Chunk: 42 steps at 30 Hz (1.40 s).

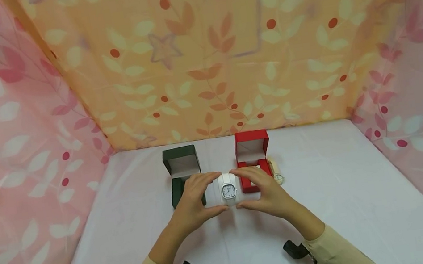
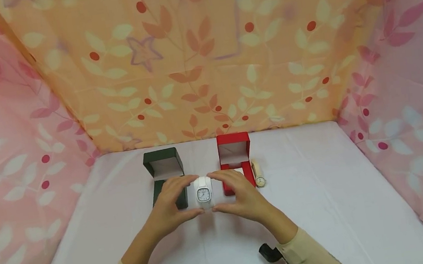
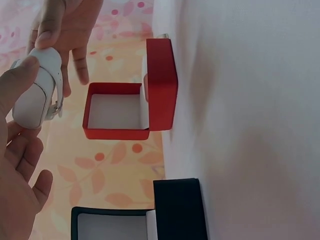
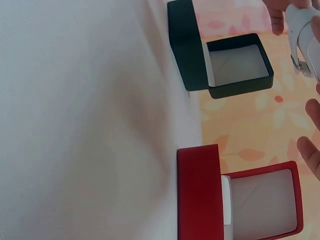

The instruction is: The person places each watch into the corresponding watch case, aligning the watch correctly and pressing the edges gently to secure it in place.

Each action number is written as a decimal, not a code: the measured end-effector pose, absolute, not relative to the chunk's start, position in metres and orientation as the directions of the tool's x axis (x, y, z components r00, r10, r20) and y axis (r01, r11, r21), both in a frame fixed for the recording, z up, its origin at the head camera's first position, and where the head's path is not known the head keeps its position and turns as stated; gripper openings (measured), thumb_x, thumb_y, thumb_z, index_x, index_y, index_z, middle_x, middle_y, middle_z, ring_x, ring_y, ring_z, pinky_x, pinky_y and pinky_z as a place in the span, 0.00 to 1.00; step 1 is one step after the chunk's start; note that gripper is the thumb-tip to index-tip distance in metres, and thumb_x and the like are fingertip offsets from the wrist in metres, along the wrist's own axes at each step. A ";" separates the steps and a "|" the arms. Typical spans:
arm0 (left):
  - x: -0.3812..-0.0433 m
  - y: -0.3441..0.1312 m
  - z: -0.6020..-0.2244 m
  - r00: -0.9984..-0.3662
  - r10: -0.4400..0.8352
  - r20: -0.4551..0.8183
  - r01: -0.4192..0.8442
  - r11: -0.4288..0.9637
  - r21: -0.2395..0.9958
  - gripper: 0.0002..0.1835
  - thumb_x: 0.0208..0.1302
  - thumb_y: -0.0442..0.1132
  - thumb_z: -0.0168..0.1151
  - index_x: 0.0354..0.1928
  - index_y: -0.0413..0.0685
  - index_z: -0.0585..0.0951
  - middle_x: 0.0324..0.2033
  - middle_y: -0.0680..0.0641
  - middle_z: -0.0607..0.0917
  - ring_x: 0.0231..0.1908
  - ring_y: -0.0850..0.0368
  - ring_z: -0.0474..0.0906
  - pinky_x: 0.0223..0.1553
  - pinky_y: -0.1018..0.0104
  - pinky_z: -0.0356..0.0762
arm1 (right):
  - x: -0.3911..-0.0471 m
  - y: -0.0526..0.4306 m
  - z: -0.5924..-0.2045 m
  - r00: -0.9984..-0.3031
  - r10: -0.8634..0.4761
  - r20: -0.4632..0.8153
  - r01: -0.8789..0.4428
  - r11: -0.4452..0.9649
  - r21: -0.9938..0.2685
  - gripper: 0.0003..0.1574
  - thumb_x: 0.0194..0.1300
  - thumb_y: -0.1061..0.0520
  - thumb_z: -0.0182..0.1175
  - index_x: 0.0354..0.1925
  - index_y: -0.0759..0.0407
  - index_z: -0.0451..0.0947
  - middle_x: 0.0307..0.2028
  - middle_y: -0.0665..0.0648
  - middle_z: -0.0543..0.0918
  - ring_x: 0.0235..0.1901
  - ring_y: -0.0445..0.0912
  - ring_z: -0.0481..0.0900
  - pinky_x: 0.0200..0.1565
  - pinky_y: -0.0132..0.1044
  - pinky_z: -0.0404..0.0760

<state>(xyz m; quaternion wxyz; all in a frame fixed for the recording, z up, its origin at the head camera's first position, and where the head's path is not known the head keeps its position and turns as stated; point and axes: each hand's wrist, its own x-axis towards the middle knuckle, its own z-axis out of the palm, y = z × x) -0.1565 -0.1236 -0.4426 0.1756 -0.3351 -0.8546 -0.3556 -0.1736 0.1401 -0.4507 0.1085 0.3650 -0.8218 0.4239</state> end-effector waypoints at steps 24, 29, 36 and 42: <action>-0.152 -0.168 -0.457 -0.757 0.348 0.553 0.647 0.514 0.563 0.49 0.41 0.42 0.88 0.69 0.58 0.75 0.60 0.56 0.81 0.58 0.57 0.72 0.58 0.54 0.73 | -0.192 0.098 -0.449 -0.619 -0.615 0.488 -0.765 0.334 -0.551 0.51 0.52 0.43 0.81 0.71 0.48 0.72 0.64 0.44 0.78 0.65 0.43 0.71 0.65 0.52 0.72; -0.153 -0.185 -0.453 -0.759 0.344 0.552 0.641 0.545 0.541 0.48 0.42 0.43 0.87 0.69 0.57 0.75 0.59 0.56 0.82 0.58 0.57 0.73 0.64 0.49 0.67 | -0.194 0.081 -0.444 -0.628 -0.632 0.454 -0.755 0.351 -0.554 0.51 0.54 0.43 0.80 0.72 0.47 0.71 0.64 0.42 0.77 0.66 0.41 0.71 0.66 0.51 0.73; -0.157 -0.200 -0.455 -0.789 0.323 0.523 0.604 0.564 0.563 0.46 0.46 0.47 0.86 0.70 0.58 0.75 0.61 0.56 0.81 0.59 0.55 0.72 0.59 0.52 0.70 | -0.200 0.062 -0.441 -0.663 -0.640 0.388 -0.720 0.404 -0.564 0.50 0.55 0.43 0.79 0.72 0.45 0.70 0.65 0.46 0.78 0.66 0.41 0.70 0.68 0.50 0.70; -0.163 -0.210 -0.459 -0.780 0.324 0.535 0.610 0.584 0.536 0.47 0.43 0.47 0.87 0.68 0.55 0.76 0.58 0.54 0.83 0.57 0.54 0.73 0.57 0.51 0.68 | -0.208 0.051 -0.443 -0.650 -0.663 0.371 -0.731 0.412 -0.544 0.49 0.56 0.45 0.78 0.72 0.50 0.70 0.65 0.47 0.78 0.66 0.43 0.71 0.69 0.52 0.67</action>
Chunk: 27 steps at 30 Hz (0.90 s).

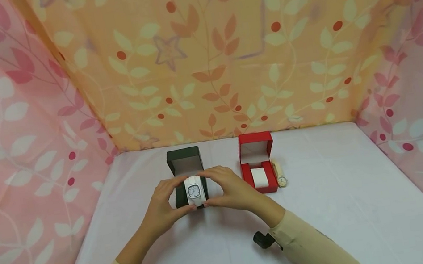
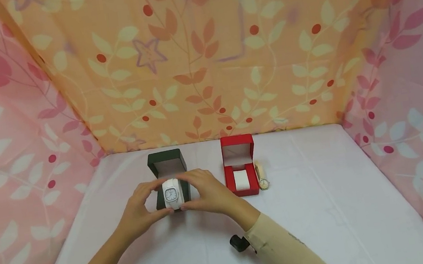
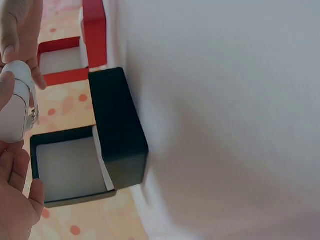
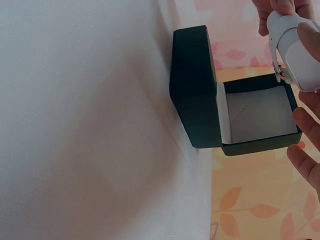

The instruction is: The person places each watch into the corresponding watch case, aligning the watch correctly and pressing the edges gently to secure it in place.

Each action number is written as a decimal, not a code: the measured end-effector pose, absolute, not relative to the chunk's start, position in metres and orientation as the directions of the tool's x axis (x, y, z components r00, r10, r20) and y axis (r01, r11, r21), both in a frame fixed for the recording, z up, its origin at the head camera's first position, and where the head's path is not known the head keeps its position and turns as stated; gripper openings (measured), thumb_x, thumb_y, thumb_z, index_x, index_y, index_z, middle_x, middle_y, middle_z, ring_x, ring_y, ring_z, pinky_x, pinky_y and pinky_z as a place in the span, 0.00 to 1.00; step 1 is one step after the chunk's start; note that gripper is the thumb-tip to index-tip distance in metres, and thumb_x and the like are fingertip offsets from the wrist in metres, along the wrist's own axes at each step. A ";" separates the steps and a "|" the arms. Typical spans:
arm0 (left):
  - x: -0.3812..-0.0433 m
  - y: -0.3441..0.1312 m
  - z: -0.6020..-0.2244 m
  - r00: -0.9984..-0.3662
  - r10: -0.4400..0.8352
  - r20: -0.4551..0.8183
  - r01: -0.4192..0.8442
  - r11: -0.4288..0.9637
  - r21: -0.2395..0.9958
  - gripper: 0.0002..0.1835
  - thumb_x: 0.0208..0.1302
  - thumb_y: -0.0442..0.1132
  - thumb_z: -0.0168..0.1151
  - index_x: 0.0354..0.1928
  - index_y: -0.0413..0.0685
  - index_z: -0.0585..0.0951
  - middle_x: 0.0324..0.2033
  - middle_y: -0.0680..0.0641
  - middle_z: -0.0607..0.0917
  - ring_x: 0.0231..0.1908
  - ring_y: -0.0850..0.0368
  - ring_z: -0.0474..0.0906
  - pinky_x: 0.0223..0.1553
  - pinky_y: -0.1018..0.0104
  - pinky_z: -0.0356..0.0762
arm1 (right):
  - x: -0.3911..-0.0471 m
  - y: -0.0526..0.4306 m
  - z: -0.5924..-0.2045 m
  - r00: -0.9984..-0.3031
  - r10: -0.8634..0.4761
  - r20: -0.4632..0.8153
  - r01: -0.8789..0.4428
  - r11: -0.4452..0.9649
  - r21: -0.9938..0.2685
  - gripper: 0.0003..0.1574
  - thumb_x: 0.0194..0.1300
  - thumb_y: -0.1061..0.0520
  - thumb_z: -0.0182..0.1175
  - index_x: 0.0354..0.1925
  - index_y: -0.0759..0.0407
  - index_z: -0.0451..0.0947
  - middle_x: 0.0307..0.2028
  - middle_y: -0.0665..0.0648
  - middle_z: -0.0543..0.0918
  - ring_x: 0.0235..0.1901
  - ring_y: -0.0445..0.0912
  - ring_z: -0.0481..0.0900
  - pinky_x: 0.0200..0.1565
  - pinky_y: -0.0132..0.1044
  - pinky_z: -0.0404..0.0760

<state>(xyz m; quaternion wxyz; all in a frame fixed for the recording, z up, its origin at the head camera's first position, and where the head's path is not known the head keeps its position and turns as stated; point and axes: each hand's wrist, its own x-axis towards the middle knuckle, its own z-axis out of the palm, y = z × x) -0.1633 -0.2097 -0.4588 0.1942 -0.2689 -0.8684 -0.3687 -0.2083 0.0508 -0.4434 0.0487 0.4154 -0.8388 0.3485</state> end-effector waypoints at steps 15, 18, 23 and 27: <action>-0.184 -0.223 -0.463 -0.838 0.305 0.452 0.534 0.631 0.563 0.46 0.43 0.43 0.87 0.68 0.53 0.76 0.52 0.50 0.84 0.53 0.50 0.75 0.53 0.50 0.72 | -0.227 0.031 -0.452 -0.692 -0.640 0.334 -0.700 0.484 -0.524 0.48 0.57 0.45 0.78 0.72 0.49 0.70 0.65 0.50 0.79 0.65 0.46 0.73 0.69 0.54 0.68; -0.188 -0.223 -0.465 -0.849 0.303 0.432 0.518 0.638 0.570 0.45 0.44 0.43 0.86 0.68 0.53 0.76 0.52 0.49 0.84 0.53 0.51 0.74 0.53 0.49 0.71 | -0.232 0.029 -0.456 -0.705 -0.634 0.319 -0.689 0.503 -0.522 0.48 0.57 0.44 0.78 0.72 0.49 0.70 0.65 0.49 0.79 0.65 0.46 0.73 0.70 0.53 0.67; -0.194 -0.226 -0.468 -0.876 0.292 0.384 0.476 0.655 0.587 0.45 0.46 0.45 0.86 0.68 0.55 0.75 0.52 0.46 0.83 0.54 0.50 0.73 0.53 0.48 0.71 | -0.238 0.025 -0.461 -0.719 -0.626 0.302 -0.675 0.523 -0.521 0.48 0.57 0.44 0.77 0.71 0.49 0.70 0.65 0.50 0.79 0.66 0.47 0.73 0.71 0.52 0.66; -0.198 -0.228 -0.469 -0.887 0.294 0.355 0.457 0.665 0.591 0.44 0.46 0.46 0.85 0.68 0.55 0.76 0.52 0.45 0.83 0.54 0.48 0.74 0.55 0.46 0.71 | -0.241 0.022 -0.463 -0.729 -0.624 0.282 -0.664 0.543 -0.515 0.48 0.57 0.42 0.77 0.71 0.49 0.70 0.65 0.49 0.79 0.66 0.47 0.72 0.71 0.52 0.66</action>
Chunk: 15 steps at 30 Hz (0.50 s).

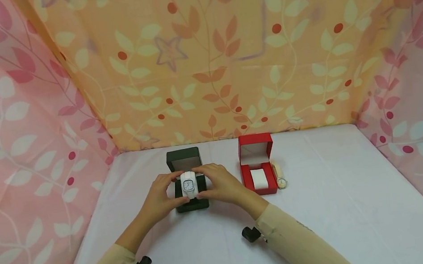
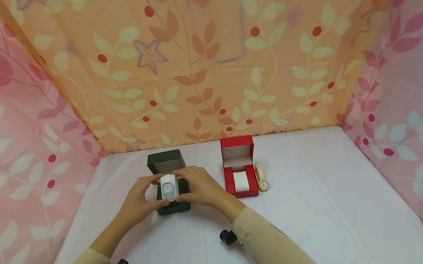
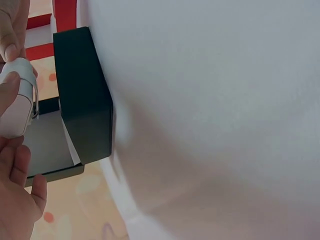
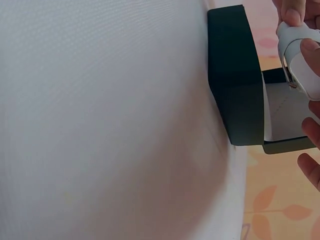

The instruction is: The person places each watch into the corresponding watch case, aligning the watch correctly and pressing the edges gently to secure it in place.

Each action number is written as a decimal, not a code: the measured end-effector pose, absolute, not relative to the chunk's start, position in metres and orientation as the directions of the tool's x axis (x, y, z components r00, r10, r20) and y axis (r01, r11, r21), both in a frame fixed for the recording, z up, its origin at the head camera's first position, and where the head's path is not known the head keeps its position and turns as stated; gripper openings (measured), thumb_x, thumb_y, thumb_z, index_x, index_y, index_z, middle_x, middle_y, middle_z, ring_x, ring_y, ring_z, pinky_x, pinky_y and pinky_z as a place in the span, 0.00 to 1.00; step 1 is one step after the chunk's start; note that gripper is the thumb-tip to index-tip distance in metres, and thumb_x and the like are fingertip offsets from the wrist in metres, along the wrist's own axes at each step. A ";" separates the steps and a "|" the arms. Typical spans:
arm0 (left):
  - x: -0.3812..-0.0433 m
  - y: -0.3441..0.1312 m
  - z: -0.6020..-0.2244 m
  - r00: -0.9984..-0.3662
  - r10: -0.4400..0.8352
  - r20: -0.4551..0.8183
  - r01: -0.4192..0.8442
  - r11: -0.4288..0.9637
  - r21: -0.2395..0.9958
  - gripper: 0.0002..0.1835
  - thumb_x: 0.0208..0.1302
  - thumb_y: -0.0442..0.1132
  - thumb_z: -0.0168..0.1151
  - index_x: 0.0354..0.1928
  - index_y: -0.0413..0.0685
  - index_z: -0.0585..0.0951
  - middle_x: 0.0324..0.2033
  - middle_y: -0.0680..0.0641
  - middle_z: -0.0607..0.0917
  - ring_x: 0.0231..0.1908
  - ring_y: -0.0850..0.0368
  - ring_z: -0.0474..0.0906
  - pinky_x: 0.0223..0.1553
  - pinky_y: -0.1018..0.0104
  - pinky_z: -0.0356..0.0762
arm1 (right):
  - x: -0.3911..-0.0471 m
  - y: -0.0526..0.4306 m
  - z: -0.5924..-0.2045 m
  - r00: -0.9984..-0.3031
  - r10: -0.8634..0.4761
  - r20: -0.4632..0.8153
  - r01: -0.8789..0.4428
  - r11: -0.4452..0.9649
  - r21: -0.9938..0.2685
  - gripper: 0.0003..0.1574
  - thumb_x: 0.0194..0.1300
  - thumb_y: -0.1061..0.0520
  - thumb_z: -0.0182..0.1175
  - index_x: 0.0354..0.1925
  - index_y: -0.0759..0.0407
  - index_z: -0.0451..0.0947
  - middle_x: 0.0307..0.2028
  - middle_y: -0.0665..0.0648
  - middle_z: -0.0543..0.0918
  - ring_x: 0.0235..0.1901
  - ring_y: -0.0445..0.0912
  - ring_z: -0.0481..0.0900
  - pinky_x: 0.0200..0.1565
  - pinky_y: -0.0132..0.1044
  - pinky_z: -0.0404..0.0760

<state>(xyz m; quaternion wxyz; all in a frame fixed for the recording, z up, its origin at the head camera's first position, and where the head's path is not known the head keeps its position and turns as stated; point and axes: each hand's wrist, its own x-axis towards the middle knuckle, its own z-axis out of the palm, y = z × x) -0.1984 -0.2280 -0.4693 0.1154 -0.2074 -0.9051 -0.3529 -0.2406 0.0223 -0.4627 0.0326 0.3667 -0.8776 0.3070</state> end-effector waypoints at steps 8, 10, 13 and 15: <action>-0.206 -0.233 -0.469 -0.895 0.310 0.321 0.445 0.673 0.591 0.43 0.46 0.47 0.85 0.66 0.53 0.77 0.53 0.44 0.83 0.55 0.49 0.74 0.57 0.44 0.72 | -0.243 0.018 -0.463 -0.750 -0.613 0.248 -0.635 0.564 -0.528 0.48 0.56 0.42 0.78 0.71 0.49 0.71 0.64 0.49 0.79 0.66 0.47 0.73 0.71 0.52 0.65; -0.207 -0.233 -0.469 -0.897 0.311 0.315 0.442 0.676 0.590 0.43 0.46 0.47 0.85 0.66 0.54 0.77 0.53 0.45 0.83 0.55 0.49 0.75 0.57 0.44 0.73 | -0.244 0.016 -0.464 -0.763 -0.604 0.231 -0.614 0.565 -0.551 0.48 0.56 0.43 0.78 0.71 0.50 0.71 0.65 0.50 0.79 0.66 0.48 0.73 0.72 0.52 0.65; -0.209 -0.234 -0.471 -0.904 0.304 0.300 0.426 0.676 0.601 0.43 0.45 0.47 0.85 0.66 0.55 0.77 0.52 0.47 0.82 0.55 0.49 0.75 0.57 0.43 0.74 | -0.245 0.013 -0.467 -0.779 -0.588 0.217 -0.586 0.560 -0.585 0.48 0.55 0.45 0.79 0.70 0.51 0.71 0.65 0.51 0.79 0.66 0.48 0.73 0.70 0.51 0.68; -0.210 -0.234 -0.473 -0.912 0.295 0.284 0.409 0.676 0.612 0.43 0.45 0.47 0.85 0.66 0.55 0.77 0.52 0.47 0.82 0.55 0.48 0.75 0.58 0.43 0.74 | -0.247 0.011 -0.470 -0.787 -0.579 0.214 -0.572 0.556 -0.603 0.48 0.55 0.46 0.79 0.70 0.52 0.72 0.64 0.52 0.79 0.65 0.48 0.74 0.69 0.51 0.70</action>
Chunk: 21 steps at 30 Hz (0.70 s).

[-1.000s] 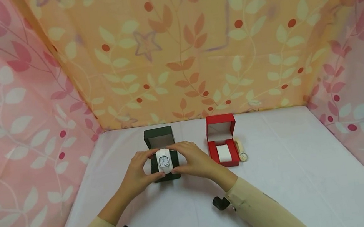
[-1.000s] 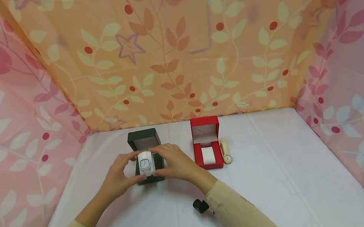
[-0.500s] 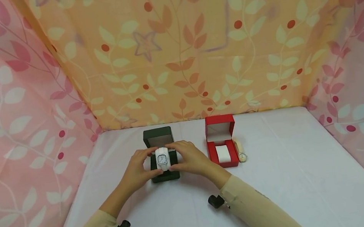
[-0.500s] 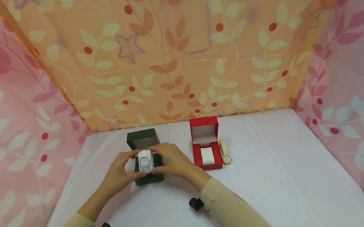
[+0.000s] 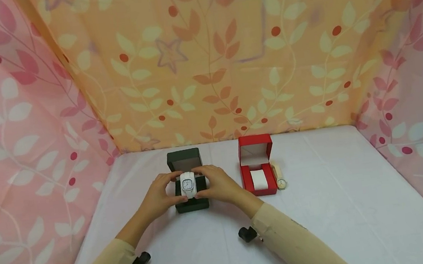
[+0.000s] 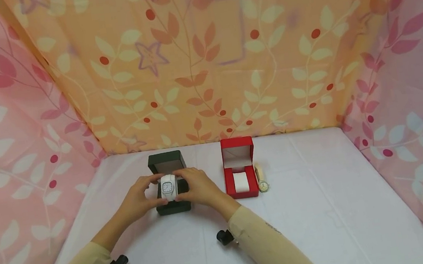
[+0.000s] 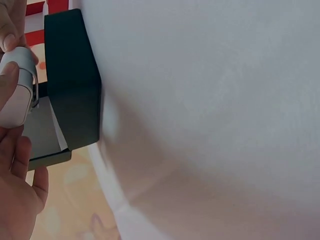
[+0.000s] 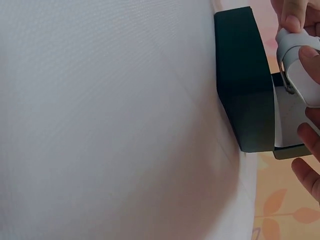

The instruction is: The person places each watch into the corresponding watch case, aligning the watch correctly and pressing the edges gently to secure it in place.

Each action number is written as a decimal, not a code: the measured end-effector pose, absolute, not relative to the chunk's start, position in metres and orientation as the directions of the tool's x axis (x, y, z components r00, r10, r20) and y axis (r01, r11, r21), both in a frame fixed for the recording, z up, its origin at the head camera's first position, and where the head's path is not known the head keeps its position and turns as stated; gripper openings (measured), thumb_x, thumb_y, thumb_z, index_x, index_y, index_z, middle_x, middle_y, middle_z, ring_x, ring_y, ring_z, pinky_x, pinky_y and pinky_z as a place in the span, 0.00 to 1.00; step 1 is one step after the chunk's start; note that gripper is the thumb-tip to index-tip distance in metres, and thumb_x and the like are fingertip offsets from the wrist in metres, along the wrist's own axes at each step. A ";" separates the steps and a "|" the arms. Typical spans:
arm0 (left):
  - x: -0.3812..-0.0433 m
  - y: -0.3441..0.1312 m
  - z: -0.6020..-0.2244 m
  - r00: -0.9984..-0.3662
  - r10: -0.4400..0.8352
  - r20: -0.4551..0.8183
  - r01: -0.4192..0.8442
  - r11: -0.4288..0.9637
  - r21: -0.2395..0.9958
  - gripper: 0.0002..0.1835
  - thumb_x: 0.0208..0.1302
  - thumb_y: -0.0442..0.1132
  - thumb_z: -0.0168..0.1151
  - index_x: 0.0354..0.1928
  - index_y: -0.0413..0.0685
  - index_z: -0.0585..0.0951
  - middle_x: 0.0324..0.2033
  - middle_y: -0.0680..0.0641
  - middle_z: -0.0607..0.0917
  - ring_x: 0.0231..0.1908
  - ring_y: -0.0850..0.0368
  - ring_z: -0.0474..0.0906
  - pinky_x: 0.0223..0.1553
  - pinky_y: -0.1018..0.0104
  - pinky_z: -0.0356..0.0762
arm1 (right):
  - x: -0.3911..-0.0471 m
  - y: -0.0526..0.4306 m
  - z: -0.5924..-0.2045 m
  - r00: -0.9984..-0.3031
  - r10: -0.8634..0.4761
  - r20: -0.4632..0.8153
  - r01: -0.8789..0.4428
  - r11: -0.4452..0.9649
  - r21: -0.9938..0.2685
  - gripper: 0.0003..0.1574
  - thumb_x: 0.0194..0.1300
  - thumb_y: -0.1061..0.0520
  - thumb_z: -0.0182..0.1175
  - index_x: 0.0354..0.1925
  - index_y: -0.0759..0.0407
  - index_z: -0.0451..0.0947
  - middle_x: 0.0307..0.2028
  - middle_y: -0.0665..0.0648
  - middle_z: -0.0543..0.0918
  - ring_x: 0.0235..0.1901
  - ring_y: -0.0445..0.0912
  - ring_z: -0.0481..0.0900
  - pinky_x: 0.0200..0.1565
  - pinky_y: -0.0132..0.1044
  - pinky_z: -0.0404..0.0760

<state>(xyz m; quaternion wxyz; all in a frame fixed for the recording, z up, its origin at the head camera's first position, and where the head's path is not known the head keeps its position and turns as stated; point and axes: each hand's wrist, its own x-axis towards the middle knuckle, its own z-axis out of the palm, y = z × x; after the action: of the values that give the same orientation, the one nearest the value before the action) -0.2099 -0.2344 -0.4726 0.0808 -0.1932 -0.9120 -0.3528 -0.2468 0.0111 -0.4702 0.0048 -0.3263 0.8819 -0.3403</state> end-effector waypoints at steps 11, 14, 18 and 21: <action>-0.216 -0.241 -0.488 -0.933 0.279 0.225 0.356 0.651 0.670 0.42 0.45 0.47 0.86 0.66 0.55 0.77 0.52 0.42 0.83 0.55 0.48 0.77 0.59 0.43 0.72 | -0.250 0.003 -0.480 -0.804 -0.570 0.170 -0.552 0.610 -0.568 0.47 0.54 0.45 0.80 0.68 0.52 0.73 0.62 0.51 0.81 0.60 0.46 0.77 0.66 0.47 0.74; -0.217 -0.241 -0.489 -0.935 0.283 0.213 0.351 0.653 0.672 0.42 0.46 0.48 0.85 0.66 0.56 0.77 0.53 0.43 0.82 0.55 0.47 0.77 0.60 0.41 0.72 | -0.250 0.003 -0.480 -0.806 -0.568 0.166 -0.551 0.618 -0.560 0.46 0.54 0.45 0.80 0.68 0.52 0.73 0.61 0.52 0.81 0.60 0.47 0.77 0.66 0.47 0.74; -0.219 -0.240 -0.491 -0.939 0.279 0.200 0.339 0.663 0.667 0.42 0.45 0.51 0.85 0.66 0.58 0.77 0.52 0.46 0.82 0.55 0.49 0.76 0.60 0.42 0.72 | -0.250 0.003 -0.480 -0.808 -0.568 0.154 -0.541 0.613 -0.576 0.46 0.54 0.46 0.80 0.68 0.53 0.73 0.62 0.53 0.81 0.60 0.49 0.77 0.66 0.47 0.74; -0.221 -0.239 -0.492 -0.939 0.278 0.203 0.340 0.667 0.663 0.42 0.45 0.52 0.85 0.65 0.58 0.78 0.51 0.48 0.83 0.55 0.50 0.76 0.59 0.42 0.72 | -0.251 0.004 -0.482 -0.810 -0.568 0.143 -0.533 0.613 -0.583 0.46 0.54 0.46 0.80 0.68 0.53 0.73 0.61 0.54 0.81 0.59 0.50 0.78 0.65 0.48 0.75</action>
<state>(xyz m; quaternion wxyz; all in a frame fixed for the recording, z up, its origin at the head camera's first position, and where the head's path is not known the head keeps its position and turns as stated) -0.2205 -0.2391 -0.4919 0.0420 -0.1695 -0.9119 -0.3713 -0.2511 0.0044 -0.4821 0.0280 -0.3067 0.8977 -0.3150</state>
